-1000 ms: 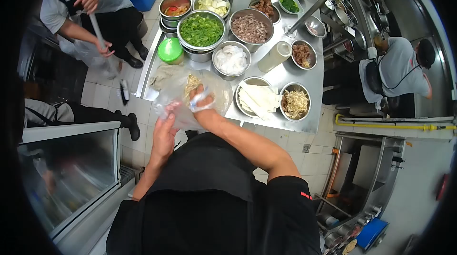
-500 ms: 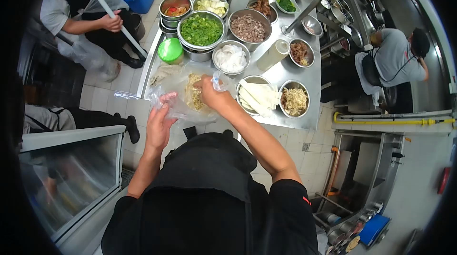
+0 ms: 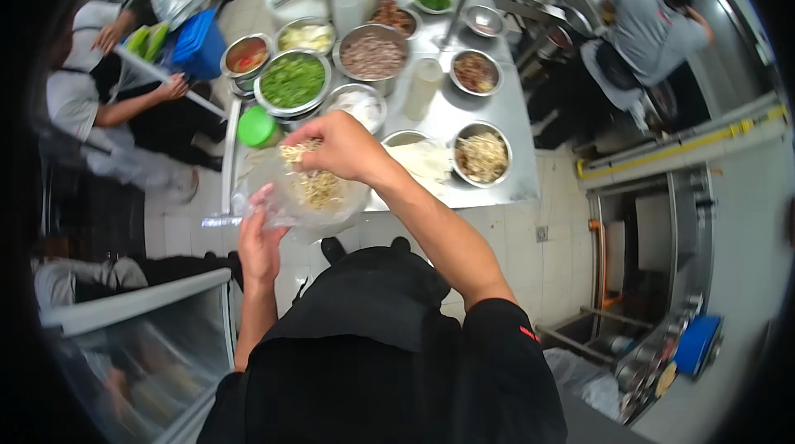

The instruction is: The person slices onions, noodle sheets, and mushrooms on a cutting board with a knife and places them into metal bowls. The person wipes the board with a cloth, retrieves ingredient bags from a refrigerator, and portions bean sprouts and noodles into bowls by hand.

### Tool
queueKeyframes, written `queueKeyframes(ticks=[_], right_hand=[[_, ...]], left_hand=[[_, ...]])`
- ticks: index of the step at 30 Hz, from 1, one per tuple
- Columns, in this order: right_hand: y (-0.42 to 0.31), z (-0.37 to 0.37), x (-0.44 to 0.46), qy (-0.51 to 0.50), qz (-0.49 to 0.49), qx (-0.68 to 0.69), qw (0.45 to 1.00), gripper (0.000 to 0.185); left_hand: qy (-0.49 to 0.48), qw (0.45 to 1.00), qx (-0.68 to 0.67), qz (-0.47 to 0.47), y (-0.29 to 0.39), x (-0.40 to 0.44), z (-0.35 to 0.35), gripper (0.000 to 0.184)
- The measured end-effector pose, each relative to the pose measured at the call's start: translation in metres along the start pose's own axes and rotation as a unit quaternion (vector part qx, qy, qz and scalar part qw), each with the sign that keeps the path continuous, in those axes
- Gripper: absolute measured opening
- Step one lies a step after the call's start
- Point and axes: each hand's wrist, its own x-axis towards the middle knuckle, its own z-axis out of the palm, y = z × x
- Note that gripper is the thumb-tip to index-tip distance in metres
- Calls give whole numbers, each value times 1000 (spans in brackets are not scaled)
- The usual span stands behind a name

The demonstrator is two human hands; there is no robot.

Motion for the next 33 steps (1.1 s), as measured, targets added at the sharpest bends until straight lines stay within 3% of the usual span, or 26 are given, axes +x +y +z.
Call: queueKeyframes(ticks=[4,5,9,11,13,16,17,19,21,23,25,26,29,30,33], right_hand=[[-28,-69,-39,40,15,163,986,36],[-27,-89,-53,100,-28,45,994,35],[6,-158,-118,218,127,-25,967,33],[58,-177,-140,260,180,-282,906,32],[132,-183,-150,300,229,-352,856,29],[216,-158,-155,316,166,-456,816,18],[237,-150,-160,289,55,-518,803,17],[226,-124,-159,273,99,-587,756,21],[227,-123,-158,326,50,-582,743,21],[225,-129,-160,311,68,-527,788,22],[179,-147,-159,261,100,-455,845,24],[165,-152,-160,286,63,-462,837,21],[149,-168,-163,306,81,-373,872,16],[153,-173,-163,325,49,-404,854,12],[159,-196,-177,359,73,-343,865,14]], left_hand=[[-21,1000,-10,6,-2,-3,-1,41],[-3,1000,-11,13,-3,-5,0,41],[13,1000,-18,17,-3,-12,-4,42],[24,999,-28,14,-10,-12,-11,43],[32,999,-30,6,-15,-13,-12,43],[37,999,-3,-7,-15,-12,-10,45],[39,999,0,-4,-16,-11,-8,44],[36,999,6,3,-19,-7,-8,44],[15,1000,15,14,-21,1,-4,45],[14,1000,22,4,-20,-2,-8,45],[40,998,52,-9,-14,-5,-4,47],[52,996,65,-17,-12,-7,-2,47],[59,990,123,-27,-10,-11,2,49],[57,988,135,-44,-11,-11,0,52],[110,962,232,-94,-10,-13,-3,56]])
